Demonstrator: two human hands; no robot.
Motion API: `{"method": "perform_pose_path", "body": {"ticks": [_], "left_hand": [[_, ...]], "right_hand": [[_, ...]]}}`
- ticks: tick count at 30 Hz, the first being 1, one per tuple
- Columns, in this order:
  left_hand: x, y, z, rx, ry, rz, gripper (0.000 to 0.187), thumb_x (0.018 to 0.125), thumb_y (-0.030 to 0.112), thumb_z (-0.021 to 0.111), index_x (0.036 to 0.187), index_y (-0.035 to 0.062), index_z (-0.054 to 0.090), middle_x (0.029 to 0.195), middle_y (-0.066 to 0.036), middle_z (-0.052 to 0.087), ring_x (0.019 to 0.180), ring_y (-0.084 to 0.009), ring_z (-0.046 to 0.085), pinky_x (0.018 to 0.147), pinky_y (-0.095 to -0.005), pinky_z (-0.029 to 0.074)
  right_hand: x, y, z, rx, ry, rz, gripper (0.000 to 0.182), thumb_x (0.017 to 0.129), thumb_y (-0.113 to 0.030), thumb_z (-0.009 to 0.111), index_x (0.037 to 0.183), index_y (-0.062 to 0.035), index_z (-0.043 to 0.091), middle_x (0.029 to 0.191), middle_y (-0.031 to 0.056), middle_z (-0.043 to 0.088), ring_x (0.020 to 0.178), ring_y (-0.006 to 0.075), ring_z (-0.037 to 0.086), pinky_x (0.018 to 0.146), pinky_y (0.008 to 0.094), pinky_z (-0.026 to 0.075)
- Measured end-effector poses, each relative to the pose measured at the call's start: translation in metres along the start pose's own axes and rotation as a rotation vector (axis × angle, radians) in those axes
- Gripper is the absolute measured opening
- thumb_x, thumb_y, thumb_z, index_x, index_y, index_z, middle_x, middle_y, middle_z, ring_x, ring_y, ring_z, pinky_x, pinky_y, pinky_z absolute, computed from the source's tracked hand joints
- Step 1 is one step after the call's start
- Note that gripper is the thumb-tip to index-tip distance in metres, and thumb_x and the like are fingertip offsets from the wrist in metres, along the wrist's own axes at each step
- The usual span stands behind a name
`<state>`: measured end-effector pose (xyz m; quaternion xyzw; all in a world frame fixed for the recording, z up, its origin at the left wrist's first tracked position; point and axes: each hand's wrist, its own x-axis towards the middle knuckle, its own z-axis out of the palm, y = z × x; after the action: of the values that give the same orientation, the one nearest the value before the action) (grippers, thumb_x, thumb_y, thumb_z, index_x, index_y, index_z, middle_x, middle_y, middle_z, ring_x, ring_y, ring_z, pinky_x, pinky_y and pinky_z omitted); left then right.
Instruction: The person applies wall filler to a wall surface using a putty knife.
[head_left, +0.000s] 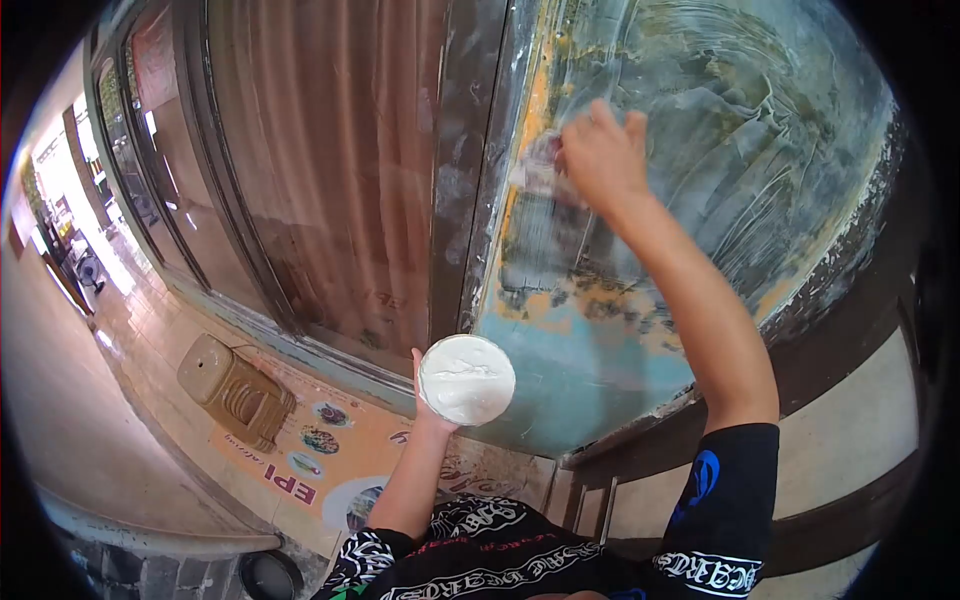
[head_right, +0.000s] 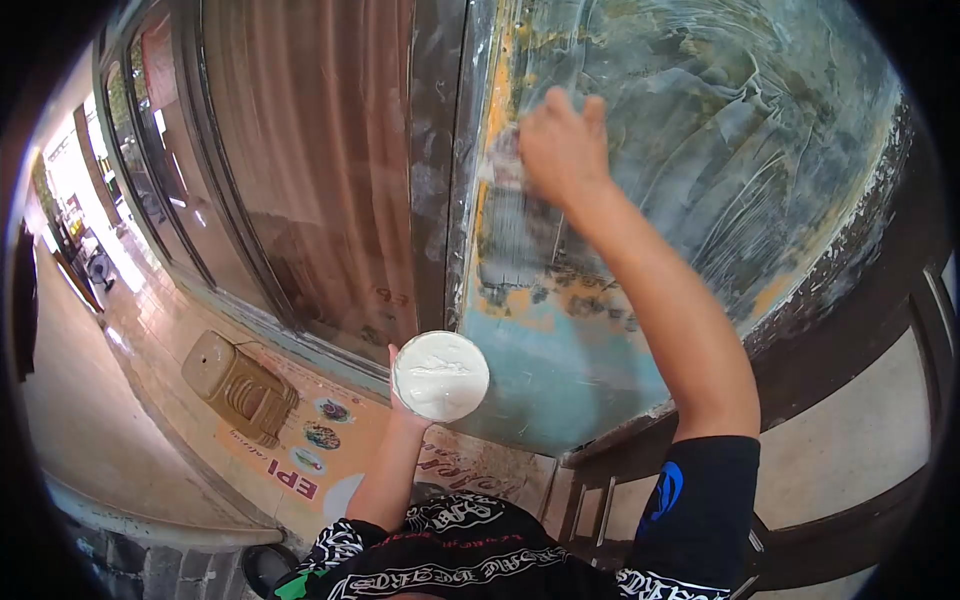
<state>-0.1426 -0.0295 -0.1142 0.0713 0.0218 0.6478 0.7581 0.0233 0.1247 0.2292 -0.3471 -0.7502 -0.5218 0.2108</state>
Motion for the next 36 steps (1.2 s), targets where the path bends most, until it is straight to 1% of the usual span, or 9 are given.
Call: {"method": "perform_pose_path", "body": {"ticks": [4,7,12,14,23,25,29,33,36], "left_hand": [[-0.006,0.001,0.0,-0.023,-0.049,0.008,0.09,0.09,0.077,0.036,0.139,0.003,0.051,0.139,-0.02,0.055,0.124,-0.0413,0.054,0.104,-0.0576,0.044],[-0.014,0.005,0.002,-0.038,-0.028,0.008,0.09,0.09,0.077,0.037,0.139,0.0031,0.051,0.139,-0.02,0.055,0.124,-0.0417,0.054,0.104,-0.0583,0.043],[-0.015,0.003,0.004,-0.018,0.011,0.032,0.089,0.09,0.076,0.038,0.14,0.0036,0.05,0.14,-0.021,0.054,0.125,-0.0421,0.053,0.105,-0.0588,0.043],[-0.014,0.004,-0.004,-0.071,-0.026,-0.009,0.089,0.09,0.076,0.038,0.14,0.0035,0.05,0.141,-0.021,0.053,0.126,-0.0421,0.053,0.105,-0.0588,0.043],[-0.019,-0.003,-0.012,-0.07,-0.003,-0.033,0.09,0.09,0.077,0.038,0.14,0.0038,0.05,0.141,-0.02,0.053,0.126,-0.0417,0.053,0.105,-0.0586,0.042],[-0.023,0.0,0.0,-0.07,0.02,-0.034,0.09,0.09,0.077,0.038,0.14,0.0038,0.051,0.14,-0.02,0.054,0.124,-0.0419,0.054,0.105,-0.0588,0.043],[-0.022,0.005,-0.005,-0.072,0.011,-0.009,0.089,0.09,0.077,0.038,0.139,0.0038,0.051,0.139,-0.02,0.055,0.124,-0.0417,0.054,0.105,-0.0588,0.043],[-0.022,0.007,-0.009,-0.084,-0.02,0.0,0.089,0.089,0.077,0.039,0.139,0.0041,0.051,0.139,-0.02,0.055,0.124,-0.0416,0.054,0.105,-0.0587,0.043],[-0.02,0.008,-0.015,-0.062,0.017,0.012,0.089,0.089,0.077,0.039,0.14,0.0043,0.051,0.139,-0.02,0.055,0.124,-0.0417,0.054,0.105,-0.0587,0.042]], "right_hand": [[0.01,0.019,-0.018,0.046,0.061,0.061,0.013,0.082,-0.027,0.064,0.079,-0.0159,0.071,0.084,0.0003,0.069,0.099,0.021,0.055,0.083,0.0502,0.032],[-0.021,-0.01,-0.039,0.285,-0.247,0.095,0.029,0.083,-0.044,0.066,0.076,-0.0173,0.072,0.086,0.0024,0.072,0.098,0.0227,0.057,0.084,0.0528,0.033],[-0.123,-0.104,0.046,0.327,-0.406,-0.155,0.014,0.081,-0.02,0.061,0.081,-0.0129,0.074,0.082,-0.0005,0.069,0.102,0.0216,0.053,0.089,0.0516,0.036],[-0.133,-0.113,0.064,0.231,-0.162,-0.282,0.013,0.08,-0.02,0.061,0.078,-0.0131,0.072,0.079,-0.0007,0.067,0.099,0.0212,0.053,0.089,0.0507,0.036],[0.017,0.035,-0.074,0.21,-0.044,0.153,0.022,0.087,-0.038,0.066,0.081,-0.0187,0.073,0.086,-0.0007,0.07,0.098,0.0231,0.056,0.084,0.0509,0.033],[0.005,0.021,-0.073,0.355,-0.016,0.139,0.011,0.084,-0.031,0.071,0.081,-0.0206,0.073,0.086,-0.0029,0.069,0.098,0.0234,0.055,0.084,0.0491,0.033],[-0.098,-0.089,0.005,0.313,-0.419,-0.213,0.008,0.075,-0.023,0.069,0.077,-0.0163,0.072,0.078,-0.0022,0.067,0.098,0.0226,0.056,0.083,0.0557,0.036],[-0.149,-0.13,0.067,0.334,-0.371,-0.24,0.012,0.077,-0.018,0.064,0.079,-0.0102,0.074,0.078,0.0015,0.069,0.096,0.0229,0.057,0.086,0.0525,0.037],[-0.083,-0.068,0.038,0.213,-0.192,-0.076,0.014,0.079,-0.022,0.064,0.079,-0.0126,0.074,0.085,0.0027,0.07,0.104,0.0241,0.055,0.088,0.0534,0.037]]}}
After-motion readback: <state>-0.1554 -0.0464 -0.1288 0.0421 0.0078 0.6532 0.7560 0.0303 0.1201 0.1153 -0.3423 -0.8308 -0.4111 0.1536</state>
